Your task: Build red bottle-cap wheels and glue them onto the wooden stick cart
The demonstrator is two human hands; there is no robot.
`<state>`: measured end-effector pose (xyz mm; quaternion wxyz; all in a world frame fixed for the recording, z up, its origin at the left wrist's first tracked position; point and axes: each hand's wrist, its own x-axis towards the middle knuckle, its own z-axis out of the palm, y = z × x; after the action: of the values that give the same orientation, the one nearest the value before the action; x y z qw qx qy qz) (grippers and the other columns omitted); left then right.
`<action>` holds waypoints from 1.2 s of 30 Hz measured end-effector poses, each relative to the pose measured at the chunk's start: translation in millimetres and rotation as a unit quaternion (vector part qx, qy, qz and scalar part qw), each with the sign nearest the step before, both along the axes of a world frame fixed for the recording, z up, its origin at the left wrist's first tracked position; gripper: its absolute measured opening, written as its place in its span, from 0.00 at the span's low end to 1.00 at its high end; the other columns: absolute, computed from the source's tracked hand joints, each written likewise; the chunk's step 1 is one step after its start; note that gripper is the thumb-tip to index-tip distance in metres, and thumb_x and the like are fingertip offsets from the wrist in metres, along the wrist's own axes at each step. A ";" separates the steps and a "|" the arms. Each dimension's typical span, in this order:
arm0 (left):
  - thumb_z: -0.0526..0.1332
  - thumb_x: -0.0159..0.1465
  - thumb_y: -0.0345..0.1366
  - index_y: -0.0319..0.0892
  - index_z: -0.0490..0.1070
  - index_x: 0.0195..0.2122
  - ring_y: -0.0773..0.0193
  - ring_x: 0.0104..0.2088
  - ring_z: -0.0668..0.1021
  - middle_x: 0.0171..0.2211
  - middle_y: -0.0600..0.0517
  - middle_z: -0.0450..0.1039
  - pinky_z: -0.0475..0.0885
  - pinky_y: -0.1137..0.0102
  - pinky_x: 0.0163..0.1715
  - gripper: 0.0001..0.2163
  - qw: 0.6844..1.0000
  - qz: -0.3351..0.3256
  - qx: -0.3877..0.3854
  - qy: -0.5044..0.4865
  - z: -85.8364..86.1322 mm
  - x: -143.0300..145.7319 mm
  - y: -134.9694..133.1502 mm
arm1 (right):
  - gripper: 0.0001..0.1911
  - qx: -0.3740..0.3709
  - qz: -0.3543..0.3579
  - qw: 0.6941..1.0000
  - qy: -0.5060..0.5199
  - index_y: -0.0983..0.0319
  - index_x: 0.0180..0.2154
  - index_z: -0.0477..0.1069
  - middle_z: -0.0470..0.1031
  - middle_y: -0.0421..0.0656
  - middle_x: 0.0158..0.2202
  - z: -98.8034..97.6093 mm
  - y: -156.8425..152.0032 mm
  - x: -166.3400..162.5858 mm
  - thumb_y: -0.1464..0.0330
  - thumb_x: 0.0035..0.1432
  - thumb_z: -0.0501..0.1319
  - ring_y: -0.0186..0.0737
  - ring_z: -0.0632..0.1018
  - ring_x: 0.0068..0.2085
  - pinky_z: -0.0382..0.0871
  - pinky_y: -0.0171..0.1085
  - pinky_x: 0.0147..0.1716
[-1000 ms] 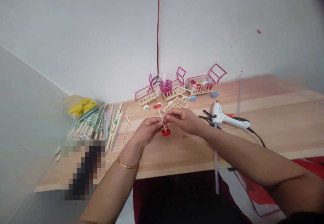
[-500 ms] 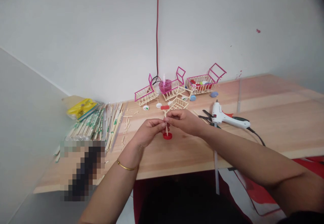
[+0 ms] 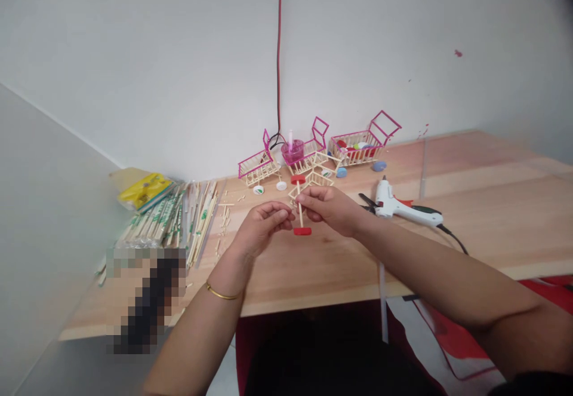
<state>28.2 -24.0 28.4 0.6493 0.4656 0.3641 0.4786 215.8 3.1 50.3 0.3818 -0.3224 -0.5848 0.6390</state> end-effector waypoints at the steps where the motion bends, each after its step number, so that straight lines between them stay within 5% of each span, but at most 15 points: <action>1: 0.71 0.52 0.39 0.37 0.74 0.34 0.67 0.31 0.77 0.33 0.49 0.76 0.73 0.68 0.37 0.13 1.000 -0.011 0.002 -0.007 1.2 0.7 -1.1 | 0.19 0.013 -0.021 1.000 -0.002 0.63 0.27 0.68 0.62 0.33 0.18 -0.4 0.5 0.3 0.54 0.51 0.65 0.26 0.59 0.19 0.49 0.32 0.20; 5: 0.73 0.48 0.34 0.40 0.74 0.41 0.61 0.39 0.78 0.40 0.48 0.75 0.74 0.60 0.43 0.19 0.999 -0.046 0.011 -0.023 3.5 2.1 -3.4 | 0.17 0.058 -0.078 0.995 0.001 0.62 0.30 0.68 0.63 0.33 0.18 -3.1 3.0 1.8 0.55 0.53 0.64 0.27 0.62 0.20 0.53 0.32 0.21; 10: 0.72 0.48 0.28 0.43 0.74 0.43 0.63 0.39 0.79 0.42 0.49 0.75 0.74 0.66 0.42 0.20 0.996 -0.047 0.068 0.040 1.0 3.4 -4.5 | 0.18 0.066 -0.114 0.991 0.009 0.63 0.29 0.68 0.65 0.34 0.20 -3.5 4.6 1.5 0.54 0.52 0.64 0.27 0.63 0.20 0.55 0.32 0.21; 16: 0.70 0.53 0.31 0.41 0.75 0.41 0.63 0.40 0.78 0.39 0.49 0.75 0.73 0.67 0.43 0.14 0.980 -0.013 0.169 0.104 -1.0 7.5 -8.5 | 0.19 0.007 -0.091 0.994 0.055 0.63 0.28 0.67 0.66 0.34 0.21 -6.6 7.6 0.1 0.55 0.49 0.66 0.25 0.61 0.19 0.52 0.31 0.20; 25: 0.66 0.58 0.34 0.40 0.76 0.37 0.64 0.38 0.78 0.36 0.48 0.77 0.72 0.68 0.43 0.06 0.914 0.023 0.314 0.257 8.3 7.9 -13.3 | 0.17 -0.040 -0.056 0.995 0.067 0.64 0.27 0.68 0.68 0.35 0.23 -11.7 7.8 -1.8 0.57 0.50 0.67 0.24 0.60 0.19 0.49 0.31 0.20; 32: 0.65 0.59 0.34 0.40 0.75 0.36 0.65 0.36 0.78 0.35 0.48 0.78 0.72 0.69 0.41 0.05 0.887 0.036 0.352 0.297 12.7 10.2 -15.6 | 0.16 -0.032 -0.025 0.998 0.041 0.63 0.27 0.69 0.66 0.34 0.21 -10.2 6.1 -0.7 0.57 0.51 0.66 0.25 0.60 0.20 0.50 0.32 0.21; 36: 0.66 0.58 0.35 0.39 0.75 0.37 0.63 0.38 0.78 0.37 0.47 0.77 0.72 0.68 0.43 0.07 0.909 0.002 0.313 0.276 11.1 8.8 -13.8 | 0.16 -0.006 -0.018 1.000 0.016 0.63 0.28 0.69 0.65 0.34 0.21 -7.7 4.2 -0.2 0.56 0.50 0.66 0.26 0.61 0.21 0.50 0.32 0.21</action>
<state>37.0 -37.8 39.5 0.3425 0.7576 0.3613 0.4220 215.6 7.4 42.6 0.4001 -0.3249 -0.5688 0.6409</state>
